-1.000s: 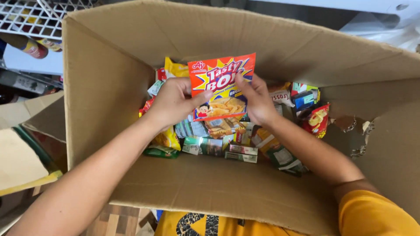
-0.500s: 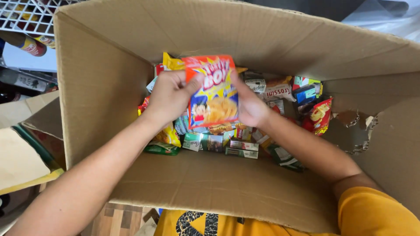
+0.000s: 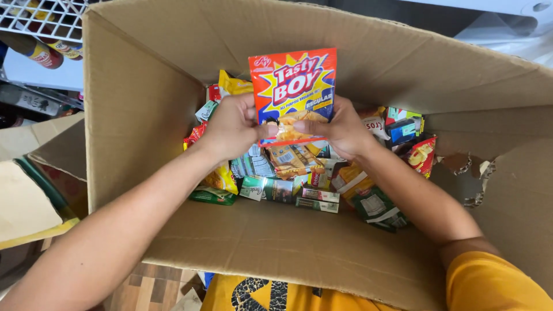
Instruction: Organizing various snack and food packets from a cardboard box onto a storage shelf.
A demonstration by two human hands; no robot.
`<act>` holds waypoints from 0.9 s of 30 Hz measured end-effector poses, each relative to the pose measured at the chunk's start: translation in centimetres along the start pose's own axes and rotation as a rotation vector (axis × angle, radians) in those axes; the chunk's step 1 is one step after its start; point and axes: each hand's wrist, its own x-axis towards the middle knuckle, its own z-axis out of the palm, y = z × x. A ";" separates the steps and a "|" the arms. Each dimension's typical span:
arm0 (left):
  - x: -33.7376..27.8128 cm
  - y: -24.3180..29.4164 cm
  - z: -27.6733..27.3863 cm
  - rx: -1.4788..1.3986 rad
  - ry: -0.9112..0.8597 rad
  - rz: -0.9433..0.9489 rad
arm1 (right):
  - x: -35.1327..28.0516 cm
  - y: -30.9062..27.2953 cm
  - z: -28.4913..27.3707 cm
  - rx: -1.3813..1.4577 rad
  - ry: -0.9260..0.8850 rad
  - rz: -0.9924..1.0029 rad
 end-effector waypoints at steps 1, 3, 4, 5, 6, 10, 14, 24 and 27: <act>0.0 0.1 -0.1 0.001 -0.001 0.000 | 0.1 0.1 0.0 0.001 0.001 -0.001; 0.0 0.4 -0.3 0.057 -0.014 0.084 | 0.3 0.3 0.0 -0.021 0.022 -0.084; 0.0 0.9 -0.2 0.059 -0.016 0.085 | 0.2 0.0 0.2 -0.021 0.025 -0.086; -0.1 1.5 -0.2 0.036 -0.030 0.079 | 0.0 -0.3 0.4 0.001 0.043 -0.079; -0.2 2.0 -0.2 0.013 -0.043 0.073 | -0.1 -0.5 0.7 0.024 0.062 -0.071; -0.4 1.7 0.4 0.065 -0.027 0.098 | -0.2 0.3 0.5 0.051 0.018 -0.110; -0.6 1.0 0.8 0.154 0.026 0.122 | -0.3 0.5 0.4 -0.047 0.011 -0.090; -0.8 1.4 1.0 0.250 0.080 0.217 | -0.2 1.9 0.1 0.136 -0.053 -0.044; -1.5 3.3 1.7 0.480 0.172 0.236 | 0.2 3.1 -0.1 0.281 -0.098 0.056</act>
